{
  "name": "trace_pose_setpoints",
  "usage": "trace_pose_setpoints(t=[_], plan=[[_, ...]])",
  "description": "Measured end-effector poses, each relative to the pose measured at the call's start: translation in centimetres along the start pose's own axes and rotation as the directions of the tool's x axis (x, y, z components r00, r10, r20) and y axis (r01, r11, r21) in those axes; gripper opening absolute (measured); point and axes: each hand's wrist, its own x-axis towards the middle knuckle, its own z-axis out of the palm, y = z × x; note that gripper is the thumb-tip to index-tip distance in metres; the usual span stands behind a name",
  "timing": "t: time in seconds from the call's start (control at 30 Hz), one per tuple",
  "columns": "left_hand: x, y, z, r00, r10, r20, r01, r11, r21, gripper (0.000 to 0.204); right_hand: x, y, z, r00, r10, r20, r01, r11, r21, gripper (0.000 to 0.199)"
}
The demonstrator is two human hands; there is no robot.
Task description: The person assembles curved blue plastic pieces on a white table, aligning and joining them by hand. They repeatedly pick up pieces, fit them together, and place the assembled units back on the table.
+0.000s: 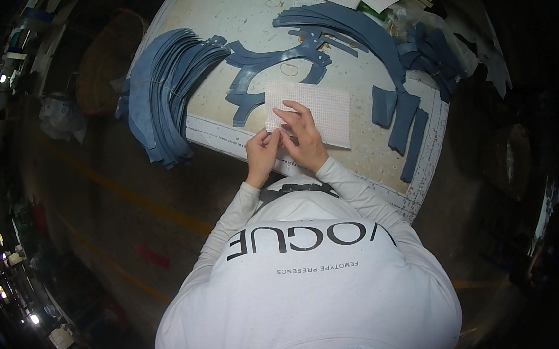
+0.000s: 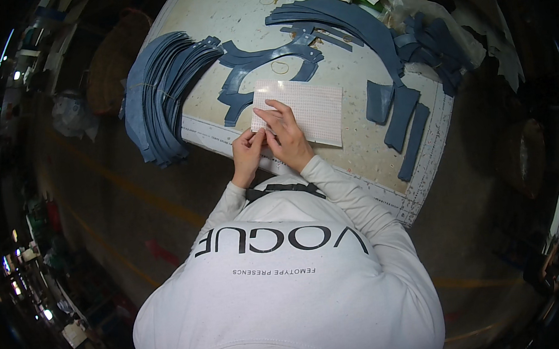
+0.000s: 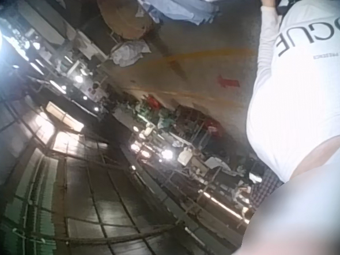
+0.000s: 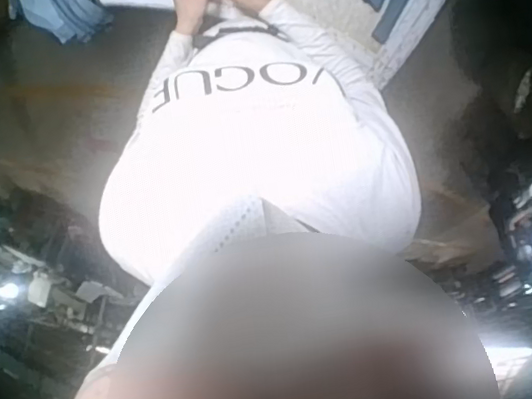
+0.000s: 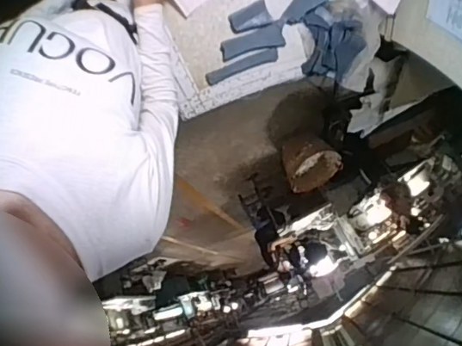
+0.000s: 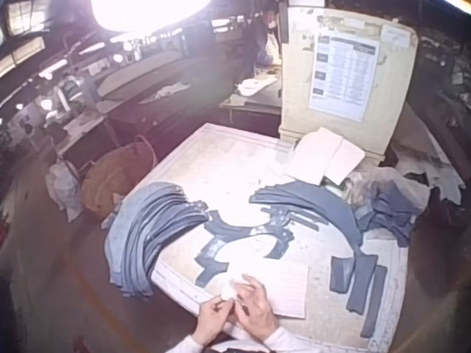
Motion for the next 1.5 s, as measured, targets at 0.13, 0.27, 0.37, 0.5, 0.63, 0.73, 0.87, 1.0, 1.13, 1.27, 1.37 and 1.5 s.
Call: trace_pose_setpoints(t=[0.13,0.27,0.37,0.5,0.63,0.73,0.87,1.0,1.13,1.27,1.37,1.5], plan=[[-0.1,0.0,0.0,0.999,-0.031,-0.018,0.029,0.997,-0.071,0.020,-0.1,-0.1,-0.1,1.000,0.007,0.013,-0.007,1.000,0.012,0.056],[-0.1,0.0,-0.1,0.999,-0.029,-0.019,0.029,0.999,-0.031,0.020,-0.1,-0.5,-0.2,0.997,0.061,0.042,-0.063,0.997,0.053,0.054],[-0.6,0.2,-0.6,0.998,-0.067,-0.006,0.067,0.998,0.000,0.021,-0.2,-0.6,-0.3,0.964,0.264,0.019,-0.258,0.918,0.300,0.052],[-2.0,0.9,-3.1,0.959,-0.240,0.152,0.216,0.964,0.157,0.023,0.2,1.5,-2.5,0.878,0.478,0.003,-0.425,0.778,0.463,0.045],[-3.0,1.8,-6.5,0.842,-0.463,0.279,0.329,0.848,0.415,0.024,1.1,6.5,-7.8,0.825,0.564,-0.003,-0.562,0.822,0.092,0.022],[-2.2,3.4,-8.3,0.745,-0.594,0.305,0.393,0.759,0.519,0.024,1.0,9.6,-9.7,0.818,0.568,-0.096,-0.573,0.818,-0.047,0.013],[1.3,6.7,-8.9,0.873,-0.431,0.229,-0.082,0.333,0.939,0.019,0.6,11.3,-9.2,0.834,0.527,-0.164,-0.547,0.830,-0.111,0.015],[5.8,6.8,-5.2,0.921,0.232,0.312,-0.389,0.555,0.736,0.011,0.6,10.9,-8.5,0.856,0.511,-0.083,-0.517,0.840,-0.165,0.014],[9.6,6.2,-0.5,0.696,0.274,0.664,-0.716,0.345,0.607,0.021,0.6,9.5,-8.5,0.899,0.437,-0.013,-0.429,0.878,-0.211,0.015],[12.3,5.5,3.0,0.487,0.070,0.871,-0.871,0.114,0.478,0.021,0.3,7.9,-9.4,0.782,0.618,0.082,-0.607,0.785,-0.123,0.023],[14.1,5.1,3.7,0.468,-0.022,0.883,-0.878,0.096,0.468,0.016,-0.7,6.6,-10.5,0.815,0.568,0.115,-0.537,0.814,-0.221,0.034],[16.5,4.6,3.8,0.581,0.050,0.813,-0.776,0.336,0.534,0.013,-1.9,5.9,-11.3,0.813,0.568,0.129,-0.540,0.818,-0.199,0.044]])
